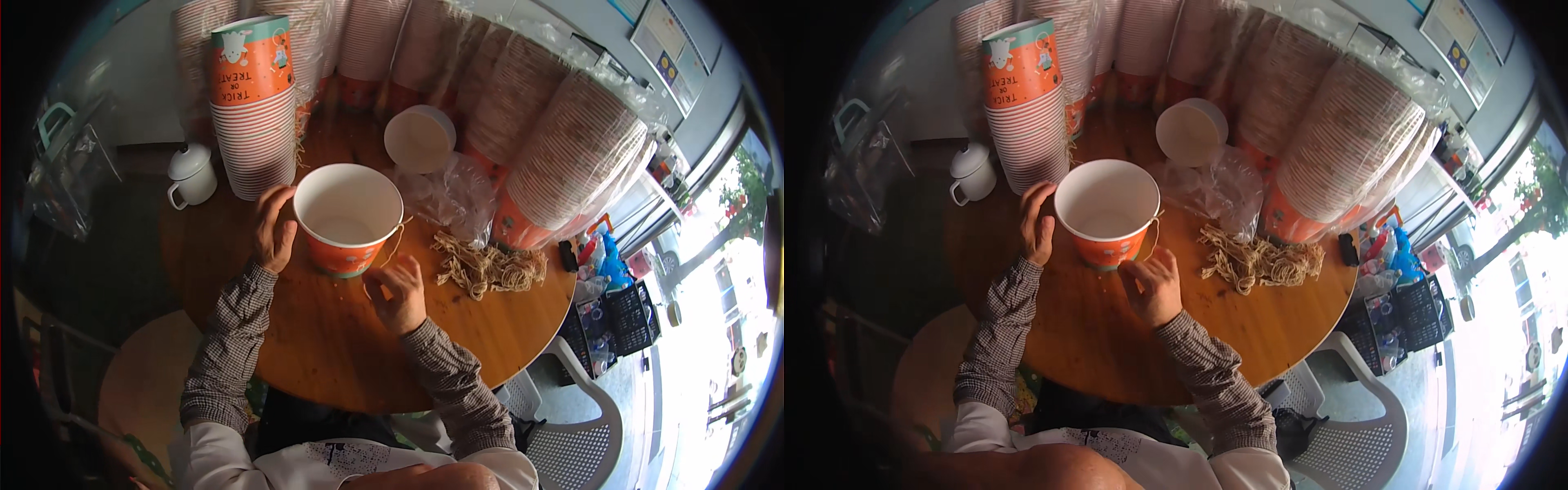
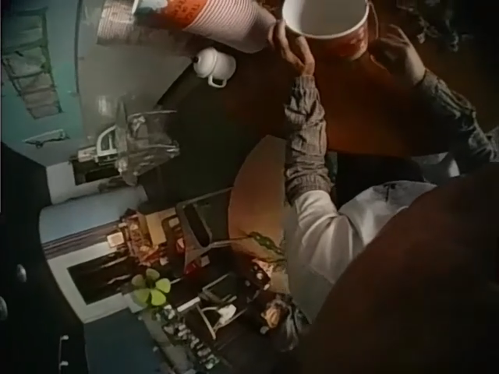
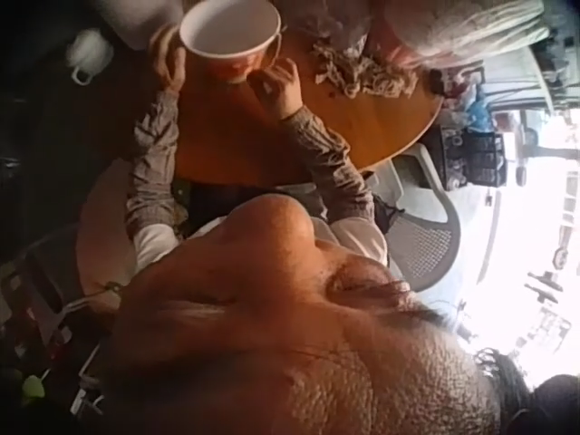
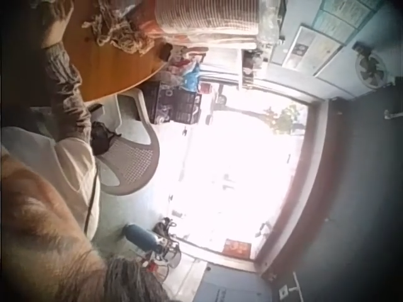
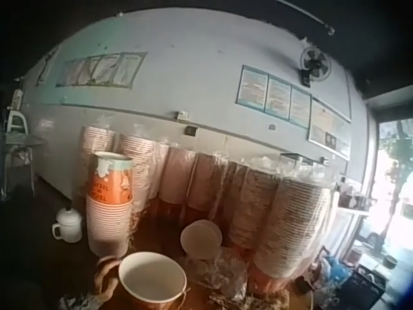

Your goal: Attaching string handles to small decorative paper buckets.

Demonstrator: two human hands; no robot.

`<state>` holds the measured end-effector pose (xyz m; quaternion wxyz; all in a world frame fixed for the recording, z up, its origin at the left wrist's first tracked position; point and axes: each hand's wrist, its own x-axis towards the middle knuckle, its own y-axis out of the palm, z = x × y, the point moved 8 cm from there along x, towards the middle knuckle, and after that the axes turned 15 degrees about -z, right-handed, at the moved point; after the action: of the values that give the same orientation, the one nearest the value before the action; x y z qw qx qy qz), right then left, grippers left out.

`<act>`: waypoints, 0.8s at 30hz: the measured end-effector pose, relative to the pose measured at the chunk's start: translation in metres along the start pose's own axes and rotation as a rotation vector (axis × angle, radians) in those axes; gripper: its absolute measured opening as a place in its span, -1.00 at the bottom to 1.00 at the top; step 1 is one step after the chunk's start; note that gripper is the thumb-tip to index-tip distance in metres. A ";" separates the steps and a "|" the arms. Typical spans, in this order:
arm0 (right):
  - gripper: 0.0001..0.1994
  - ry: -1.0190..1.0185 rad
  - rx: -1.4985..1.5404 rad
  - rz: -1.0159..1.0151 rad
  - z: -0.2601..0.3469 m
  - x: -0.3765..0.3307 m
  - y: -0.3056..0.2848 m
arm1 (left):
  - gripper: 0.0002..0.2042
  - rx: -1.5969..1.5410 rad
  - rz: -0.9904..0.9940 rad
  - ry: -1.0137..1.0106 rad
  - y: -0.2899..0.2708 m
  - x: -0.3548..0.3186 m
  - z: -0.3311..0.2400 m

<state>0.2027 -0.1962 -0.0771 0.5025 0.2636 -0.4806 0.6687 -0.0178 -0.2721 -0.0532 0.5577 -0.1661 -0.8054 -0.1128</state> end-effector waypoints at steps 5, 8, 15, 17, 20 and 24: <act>-0.87 0.015 0.038 0.031 0.006 -0.004 0.005 | -0.48 -0.055 0.104 0.020 0.005 0.001 -0.010; -0.87 0.049 0.042 0.034 0.005 -0.006 0.006 | -0.45 -0.050 0.127 0.014 0.005 -0.001 -0.009; -0.86 0.034 0.022 -0.008 -0.004 -0.009 0.004 | -0.55 -0.008 0.210 0.114 0.015 -0.005 -0.021; -0.86 0.019 0.018 -0.044 -0.002 -0.003 -0.001 | -0.61 -0.016 0.179 0.125 0.017 -0.005 -0.025; -0.87 0.016 0.025 -0.038 0.009 0.005 -0.001 | -0.62 0.001 0.176 0.140 0.018 -0.009 -0.018; -0.88 -0.050 0.025 -0.027 0.024 0.004 0.004 | -0.60 0.016 0.152 0.138 0.018 -0.005 -0.025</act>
<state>0.1946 -0.2166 -0.0660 0.4959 0.2928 -0.4809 0.6611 0.0120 -0.2656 -0.0495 0.6200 -0.2142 -0.7511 -0.0749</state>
